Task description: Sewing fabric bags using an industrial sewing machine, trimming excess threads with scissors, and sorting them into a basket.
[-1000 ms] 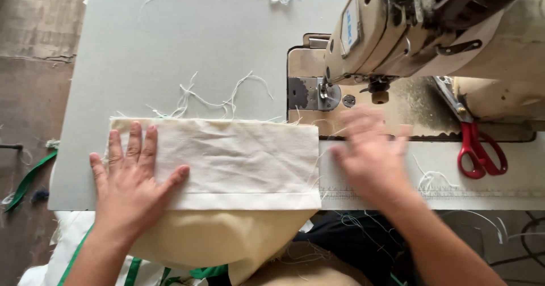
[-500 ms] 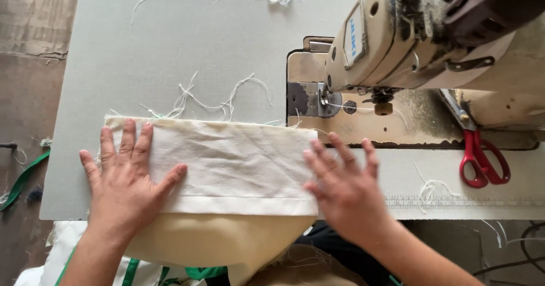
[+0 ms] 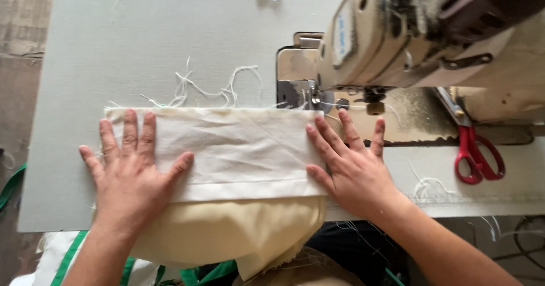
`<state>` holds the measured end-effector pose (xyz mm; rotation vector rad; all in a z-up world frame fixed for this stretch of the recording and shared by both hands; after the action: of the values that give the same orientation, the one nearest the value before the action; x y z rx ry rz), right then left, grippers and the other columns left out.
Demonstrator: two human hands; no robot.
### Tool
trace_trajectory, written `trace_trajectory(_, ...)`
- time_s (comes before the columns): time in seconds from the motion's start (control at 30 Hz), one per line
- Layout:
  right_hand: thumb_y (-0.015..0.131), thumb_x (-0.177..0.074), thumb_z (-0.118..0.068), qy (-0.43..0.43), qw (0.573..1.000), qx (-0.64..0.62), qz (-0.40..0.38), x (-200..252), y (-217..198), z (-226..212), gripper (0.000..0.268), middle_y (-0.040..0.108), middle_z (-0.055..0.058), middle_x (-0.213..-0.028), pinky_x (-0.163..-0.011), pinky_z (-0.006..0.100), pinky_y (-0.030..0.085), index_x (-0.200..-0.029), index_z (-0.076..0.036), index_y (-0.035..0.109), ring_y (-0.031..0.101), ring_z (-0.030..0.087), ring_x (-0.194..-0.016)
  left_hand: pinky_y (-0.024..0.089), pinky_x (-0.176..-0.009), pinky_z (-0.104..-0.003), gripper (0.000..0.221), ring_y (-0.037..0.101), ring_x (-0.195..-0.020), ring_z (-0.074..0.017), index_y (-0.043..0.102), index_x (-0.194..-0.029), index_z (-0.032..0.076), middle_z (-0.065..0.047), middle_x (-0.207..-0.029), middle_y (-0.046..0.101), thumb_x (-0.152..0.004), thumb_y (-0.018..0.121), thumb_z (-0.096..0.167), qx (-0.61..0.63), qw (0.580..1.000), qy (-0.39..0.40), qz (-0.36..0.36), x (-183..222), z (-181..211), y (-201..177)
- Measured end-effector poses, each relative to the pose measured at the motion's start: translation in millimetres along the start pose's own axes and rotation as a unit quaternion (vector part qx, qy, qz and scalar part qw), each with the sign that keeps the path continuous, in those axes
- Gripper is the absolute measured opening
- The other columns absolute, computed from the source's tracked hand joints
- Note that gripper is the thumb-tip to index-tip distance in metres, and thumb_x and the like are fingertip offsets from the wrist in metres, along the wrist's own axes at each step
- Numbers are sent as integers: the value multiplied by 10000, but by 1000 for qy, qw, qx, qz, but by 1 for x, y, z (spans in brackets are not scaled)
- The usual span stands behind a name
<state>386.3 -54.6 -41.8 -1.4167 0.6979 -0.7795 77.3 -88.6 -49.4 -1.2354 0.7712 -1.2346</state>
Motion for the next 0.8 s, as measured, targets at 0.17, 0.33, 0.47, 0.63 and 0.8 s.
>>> trace_trajectory(0.17, 414, -885, -460, 9, 991, -68, 113, 12, -9, -3, 560, 420, 6, -1381, -1000, 687, -12, -1344, -138, 394, 300, 243, -1328, -93, -1003, -588, 909, -94, -1367, -270, 112, -1420, 281, 20, -1505, 25, -663, 285, 754, 7, 999, -48, -18, -4, 2, -3)
trace_trajectory(0.33, 371, -914, -425, -5, 990, -93, 107, 1, -12, 0, 509, 383, 10, -1400, -1014, 660, -64, -1323, -126, 413, 217, 239, -1349, -137, -997, -566, 915, -138, -1359, -261, 84, -1424, 261, 1, -1506, -12, -674, 253, 756, 23, 999, -34, -34, -15, 7, -12)
trace_trajectory(0.47, 531, -886, -329, -61, 976, -92, 189, 12, -12, -7, 371, 486, 9, -1318, -1013, 686, 41, -1205, -139, 556, 382, 266, -1276, -97, -980, -617, 859, -87, -1359, -326, 156, -1415, 309, -58, -1501, 62, -680, 313, 727, 22, 1000, 1, -1, -11, 5, -8)
trace_trajectory(0.63, 560, -875, -289, -59, 973, -94, 204, 13, -14, -5, 325, 516, 4, -1283, -1006, 691, 72, -1179, -174, 566, 420, 282, -1246, -93, -981, -617, 853, -79, -1361, -324, 188, -1408, 301, -56, -1501, 75, -678, 332, 718, 25, 1000, -8, -8, -11, 8, -11)
trace_trajectory(0.8, 489, -862, -371, -23, 985, -96, 141, 6, -14, 0, 450, 460, 9, -1349, -997, 696, 24, -1248, -139, 498, 329, 297, -1309, -86, -980, -624, 863, -56, -1360, -342, 202, -1409, 276, -71, -1498, 91, -682, 331, 723, 19, 1000, -10, -4, -10, 8, -10)
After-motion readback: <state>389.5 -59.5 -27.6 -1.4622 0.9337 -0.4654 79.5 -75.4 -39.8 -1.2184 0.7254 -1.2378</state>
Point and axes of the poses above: each hand's wrist, its own x-axis away from the middle knuckle, its own y-axis out of the palm, z = x × y, the point moved 4 cm from there along -x, towards the middle knuckle
